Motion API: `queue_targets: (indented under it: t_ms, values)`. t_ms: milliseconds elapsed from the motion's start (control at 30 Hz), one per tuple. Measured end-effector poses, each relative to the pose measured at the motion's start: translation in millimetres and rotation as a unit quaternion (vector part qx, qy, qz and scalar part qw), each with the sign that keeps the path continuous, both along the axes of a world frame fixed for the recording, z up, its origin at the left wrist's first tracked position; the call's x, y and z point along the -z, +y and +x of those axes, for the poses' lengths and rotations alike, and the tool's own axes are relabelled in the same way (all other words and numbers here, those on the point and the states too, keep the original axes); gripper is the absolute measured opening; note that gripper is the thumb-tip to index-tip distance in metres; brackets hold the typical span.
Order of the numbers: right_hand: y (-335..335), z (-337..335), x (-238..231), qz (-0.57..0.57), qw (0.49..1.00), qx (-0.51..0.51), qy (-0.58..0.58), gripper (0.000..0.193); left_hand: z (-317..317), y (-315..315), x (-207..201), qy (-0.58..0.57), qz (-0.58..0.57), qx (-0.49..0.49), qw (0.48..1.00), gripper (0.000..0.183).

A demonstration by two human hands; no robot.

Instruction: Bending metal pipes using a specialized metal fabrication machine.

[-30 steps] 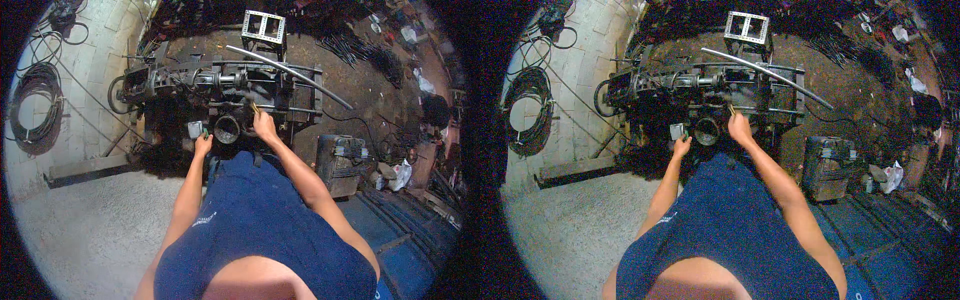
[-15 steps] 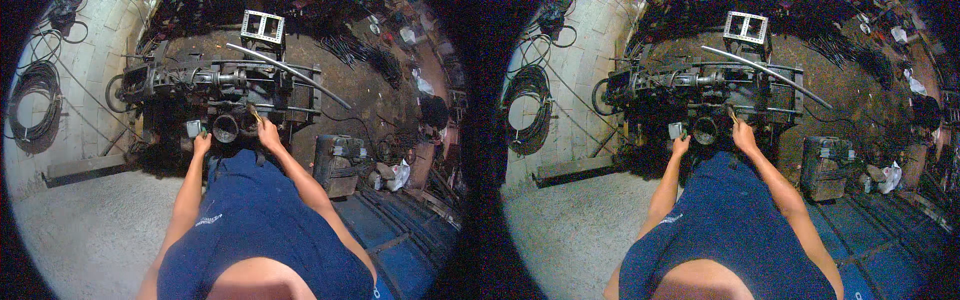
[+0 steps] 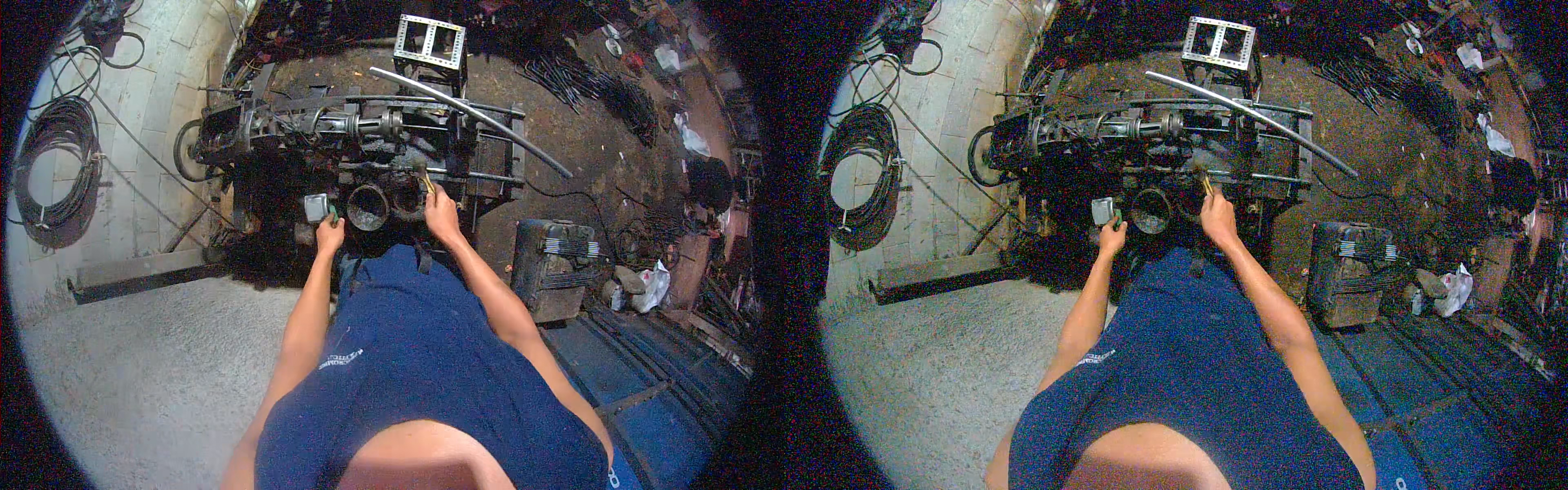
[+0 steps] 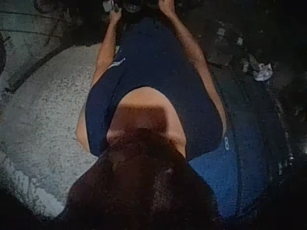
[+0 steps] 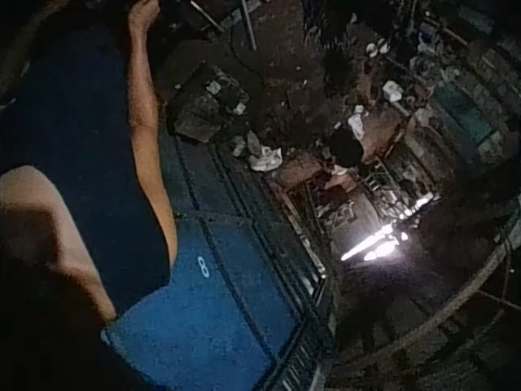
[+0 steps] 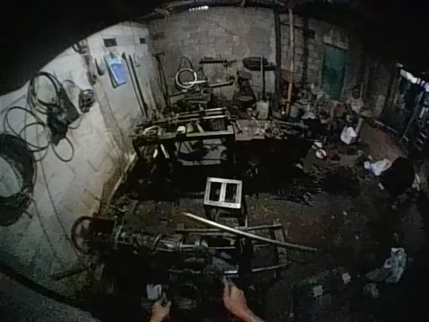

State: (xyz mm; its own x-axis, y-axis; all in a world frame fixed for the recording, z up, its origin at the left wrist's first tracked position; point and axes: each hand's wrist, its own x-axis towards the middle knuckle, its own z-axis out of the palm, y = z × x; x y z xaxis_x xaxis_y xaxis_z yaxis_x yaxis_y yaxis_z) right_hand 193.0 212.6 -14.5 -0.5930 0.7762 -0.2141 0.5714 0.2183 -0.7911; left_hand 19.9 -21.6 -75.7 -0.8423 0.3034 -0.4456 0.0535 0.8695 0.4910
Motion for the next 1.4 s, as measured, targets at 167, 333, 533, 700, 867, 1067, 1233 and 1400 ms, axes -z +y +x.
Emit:
queue_targets:
  t_ms: [167, 333, 533, 700, 867, 1067, 1233, 1400]
  values:
    - [4.2, 5.3, 13.2, 0.017, 1.000, -0.004, -0.011, 0.033, -0.9, 1.6, -3.3, 0.040, 0.021, 0.011, 0.999, 0.046]
    - [4.4, 7.6, 15.9, 0.019, 0.999, -0.002, -0.033, 0.033, -4.9, 10.1, -4.9, 0.057, -0.039, 0.022, 0.997, 0.042]
    - [1.6, 9.4, 6.0, -0.007, 0.997, 0.005, -0.077, 0.033, -5.9, 9.0, 3.2, 0.044, -0.031, 0.010, 0.999, 0.038]
    - [1.6, 6.9, 5.1, -0.015, 0.998, -0.004, -0.066, 0.033, -5.8, 5.1, 12.1, 0.021, -0.020, 0.008, 1.000, 0.036]
    - [9.9, -18.9, -15.7, -0.023, 0.999, 0.002, -0.023, 0.033, -3.3, 8.4, 8.9, 0.004, -0.022, -0.001, 1.000, 0.035]
    - [25.8, -66.6, -25.2, -0.009, 1.000, 0.020, -0.002, 0.034, -2.7, 11.6, 0.2, 0.008, -0.018, 0.003, 1.000, 0.035]
    - [25.0, -75.4, -2.3, 0.045, 0.998, -0.008, -0.036, 0.030, -0.9, 13.0, -5.6, 0.002, -0.018, 0.001, 1.000, 0.034]
    - [0.8, -26.5, 7.4, 0.012, 0.998, -0.021, -0.052, 0.029, -7.1, 1.5, 13.2, -0.004, -0.013, -0.008, 1.000, 0.031]
